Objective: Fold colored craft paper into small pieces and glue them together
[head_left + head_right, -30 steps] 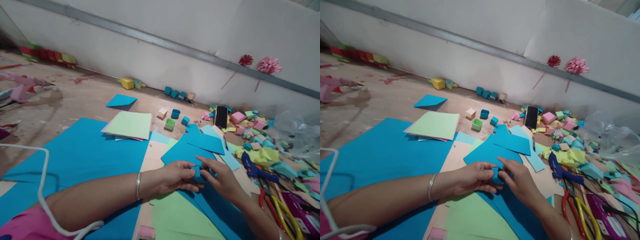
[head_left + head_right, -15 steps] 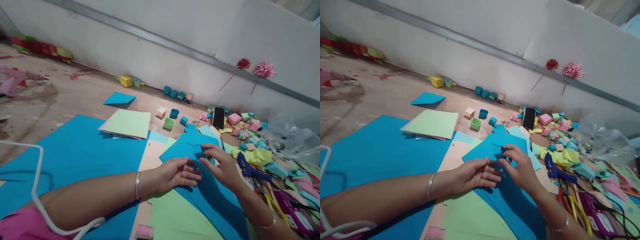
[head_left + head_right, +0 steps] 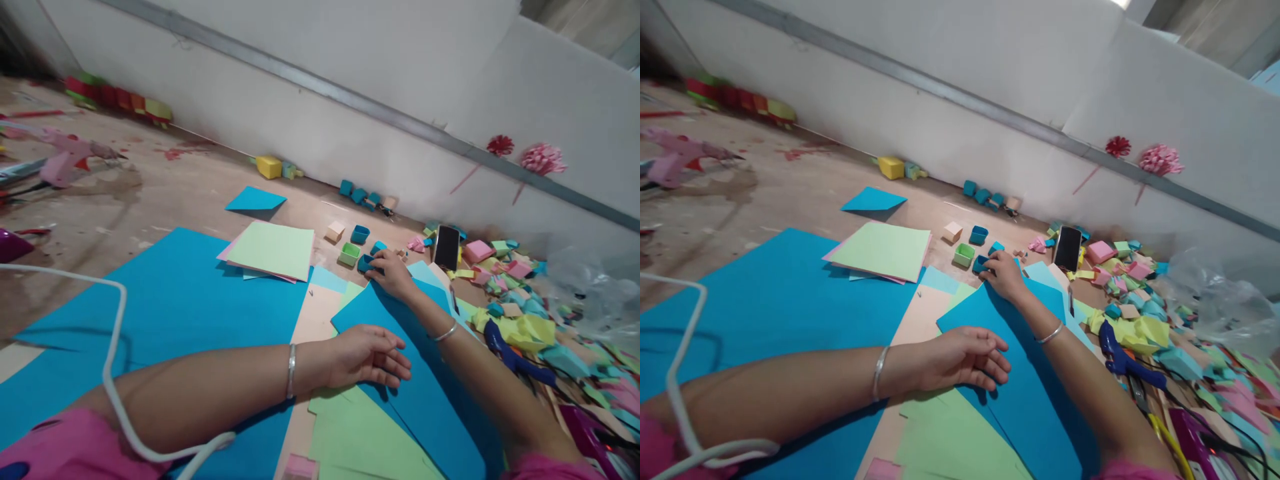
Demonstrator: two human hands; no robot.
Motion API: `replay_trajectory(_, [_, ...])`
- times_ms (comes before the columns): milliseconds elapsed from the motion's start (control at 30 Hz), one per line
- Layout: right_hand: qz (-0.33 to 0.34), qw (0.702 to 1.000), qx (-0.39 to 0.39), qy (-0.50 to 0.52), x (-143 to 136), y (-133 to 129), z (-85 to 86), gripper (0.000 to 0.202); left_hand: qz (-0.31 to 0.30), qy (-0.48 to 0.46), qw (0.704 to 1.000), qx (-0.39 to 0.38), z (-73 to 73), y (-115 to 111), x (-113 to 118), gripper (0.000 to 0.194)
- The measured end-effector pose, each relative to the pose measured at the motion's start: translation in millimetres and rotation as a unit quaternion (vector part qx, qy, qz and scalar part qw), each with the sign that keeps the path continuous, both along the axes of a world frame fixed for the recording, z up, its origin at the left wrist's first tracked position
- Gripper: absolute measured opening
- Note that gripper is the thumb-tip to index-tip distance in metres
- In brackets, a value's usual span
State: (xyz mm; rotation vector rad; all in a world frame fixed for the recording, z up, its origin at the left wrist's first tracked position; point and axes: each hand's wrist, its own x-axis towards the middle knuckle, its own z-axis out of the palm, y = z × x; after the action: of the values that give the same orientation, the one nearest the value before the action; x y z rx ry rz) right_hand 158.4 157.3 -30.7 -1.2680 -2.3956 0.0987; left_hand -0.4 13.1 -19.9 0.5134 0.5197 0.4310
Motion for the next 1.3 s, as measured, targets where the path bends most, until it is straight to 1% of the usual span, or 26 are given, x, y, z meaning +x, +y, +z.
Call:
replay_trajectory(167, [0.003, 0.999, -0.008, -0.031, -1, 0, 1.9, 0.012, -0.012, 0.002, 1.0, 0.003, -2.2, 2, 1, 0.027])
replay_trajectory(267, [0.004, 1.0, -0.001, -0.024, -2, -1, 4.7, 0.006, -0.017, -0.001, 1.0, 0.003, -3.1, 3, 1, 0.027])
replay_trajectory(367, [0.002, 1.0, 0.013, 0.0, 3, 3, 13.7, 0.017, -0.016, -0.001, 1.0, 0.003, -3.1, 2, 1, 0.029])
replay_trajectory(433, [-0.019, 0.999, 0.027, 0.02, 11, 11, 20.6, 0.017, -0.018, 0.001, 1.0, 0.002, -3.0, 2, 1, 0.03])
replay_trajectory(500, [-0.06, 0.997, 0.041, 0.039, 18, 24, 24.2, 0.022, -0.021, -0.001, 1.0, 0.001, -3.2, 3, 1, 0.033])
replay_trajectory(567, [-0.1, 0.993, 0.046, 0.051, 23, 38, 22.9, 0.029, -0.023, -0.004, 1.0, -0.001, -3.6, 3, 1, 0.035])
replay_trajectory(633, [-0.116, 0.991, 0.038, 0.058, 24, 46, 18.0, 0.035, -0.025, -0.005, 1.0, -0.004, -4.1, 3, 1, 0.036])
replay_trajectory(700, [-0.109, 0.991, 0.028, 0.066, 22, 48, 12.8, 0.039, -0.026, -0.005, 1.0, -0.005, -4.6, 3, 0, 0.037])
replay_trajectory(800, [-0.081, 0.994, 0.023, 0.075, 17, 41, 8.8, 0.043, -0.032, -0.009, 0.999, -0.005, -5.7, 3, 0, 0.037])
replay_trajectory(900, [-0.059, 0.995, 0.018, 0.08, 16, 31, 8.8, 0.04, -0.037, -0.014, 0.999, -0.005, -7.2, 4, 0, 0.037])
replay_trajectory(967, [-0.056, 0.995, 0.019, 0.085, 17, 27, 9.3, 0.037, -0.037, -0.015, 0.999, -0.005, -7.5, 4, 0, 0.038])
replay_trajectory(1133, [-0.062, 0.993, 0.026, 0.098, 17, 26, 9.1, 0.038, -0.037, -0.01, 0.999, -0.006, -6.0, 4, 0, 0.036])
replay_trajectory(1300, [-0.043, 0.996, 0.015, 0.076, 12, 25, 6.6, 0.034, -0.036, -0.018, 0.999, -0.006, -7.1, 4, 0, 0.038])
